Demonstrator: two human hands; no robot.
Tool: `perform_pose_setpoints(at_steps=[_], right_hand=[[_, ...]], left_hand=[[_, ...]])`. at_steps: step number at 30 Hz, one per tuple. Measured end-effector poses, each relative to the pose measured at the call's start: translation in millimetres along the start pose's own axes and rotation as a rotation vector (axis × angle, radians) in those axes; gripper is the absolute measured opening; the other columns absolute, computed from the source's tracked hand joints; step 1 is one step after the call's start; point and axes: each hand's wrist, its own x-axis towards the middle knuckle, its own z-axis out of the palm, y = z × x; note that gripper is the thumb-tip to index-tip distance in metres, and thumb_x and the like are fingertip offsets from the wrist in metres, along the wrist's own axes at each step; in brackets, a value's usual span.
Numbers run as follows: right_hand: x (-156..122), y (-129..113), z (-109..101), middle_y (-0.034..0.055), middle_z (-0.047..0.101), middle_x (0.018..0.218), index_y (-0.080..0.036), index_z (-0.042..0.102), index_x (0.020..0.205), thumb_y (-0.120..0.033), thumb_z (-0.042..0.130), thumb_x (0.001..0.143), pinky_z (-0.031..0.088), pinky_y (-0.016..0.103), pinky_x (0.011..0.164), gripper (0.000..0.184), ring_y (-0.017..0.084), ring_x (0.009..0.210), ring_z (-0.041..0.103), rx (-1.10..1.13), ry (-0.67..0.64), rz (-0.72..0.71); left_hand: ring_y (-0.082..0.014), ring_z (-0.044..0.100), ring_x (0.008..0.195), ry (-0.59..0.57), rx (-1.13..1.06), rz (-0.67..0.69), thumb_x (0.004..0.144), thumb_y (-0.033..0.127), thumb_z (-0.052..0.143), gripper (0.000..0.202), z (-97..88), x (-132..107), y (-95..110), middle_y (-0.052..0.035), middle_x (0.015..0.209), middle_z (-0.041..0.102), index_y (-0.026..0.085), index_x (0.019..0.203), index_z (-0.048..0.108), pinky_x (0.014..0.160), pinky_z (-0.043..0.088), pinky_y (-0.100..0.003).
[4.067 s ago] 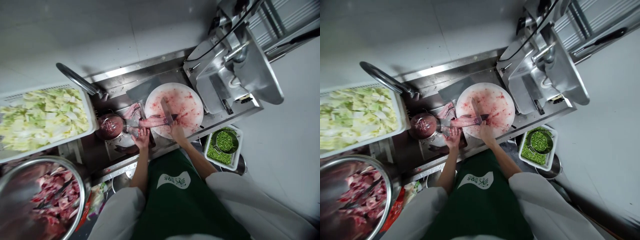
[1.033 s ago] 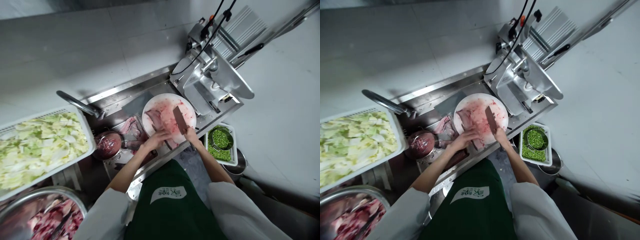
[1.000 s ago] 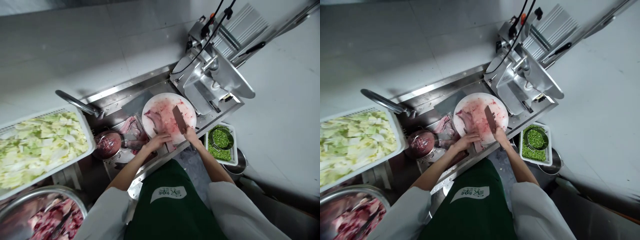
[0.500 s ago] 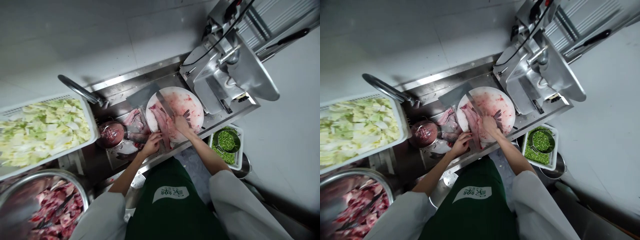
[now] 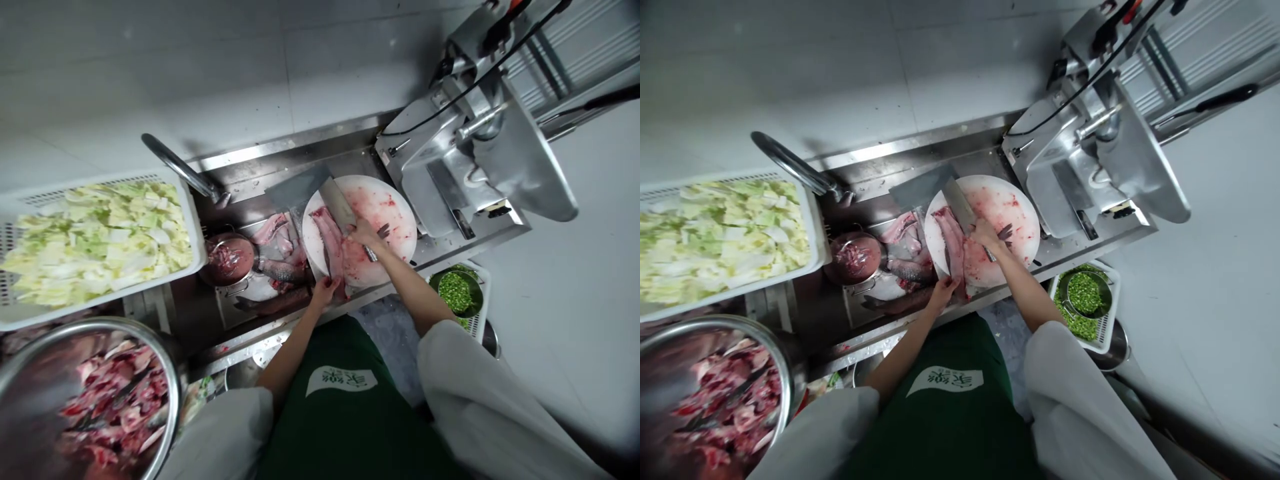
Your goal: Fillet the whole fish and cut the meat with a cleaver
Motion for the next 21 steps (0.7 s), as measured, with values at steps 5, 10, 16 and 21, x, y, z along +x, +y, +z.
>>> perform_pose_setpoints(at_steps=[5,10,16,21], right_hand=[[10,15,-8,0.0214,0.074,0.134,-0.006,0.063,0.142,-0.024,0.06,0.106,0.053,0.029,0.102,0.04,0.027,0.123,0.071,0.046,0.003,0.039],[4,-4,-23,0.0245,0.075,0.124,-0.005,0.064,0.137,-0.022,0.055,0.107,0.054,0.034,0.098,0.036,0.032,0.118,0.073,0.009,0.097,0.017],[-7,-17,-5,0.0252,0.075,0.119,-0.002,0.045,0.157,-0.024,0.039,0.112,0.056,0.042,0.097,0.05,0.034,0.114,0.074,-0.002,0.254,0.01],[0,-2,18,0.0292,0.073,0.127,0.001,0.058,0.146,-0.019,0.059,0.105,0.053,0.033,0.101,0.046,0.032,0.121,0.071,0.012,0.067,0.025]], left_hand=[[-0.0143,0.059,0.049,-0.046,-0.18,-0.114,0.065,0.079,0.086,0.068,5.6,-6,6,0.0052,0.059,0.06,0.022,0.083,0.055,0.047,0.052,-0.028],[-0.0168,0.062,0.043,-0.037,-0.224,-0.175,0.069,0.077,0.085,0.067,6.4,-11,10,0.0077,0.054,0.059,0.024,0.091,0.049,0.04,0.051,-0.027],[-0.0169,0.063,0.042,-0.031,-0.29,-0.187,0.066,0.074,0.088,0.069,12.9,-10,7,0.0079,0.056,0.06,0.025,0.087,0.045,0.038,0.052,-0.027],[-0.015,0.057,0.036,-0.006,-0.288,-0.197,0.067,0.072,0.088,0.066,4.5,-14,20,0.0098,0.051,0.057,0.025,0.086,0.046,0.035,0.047,-0.024]])
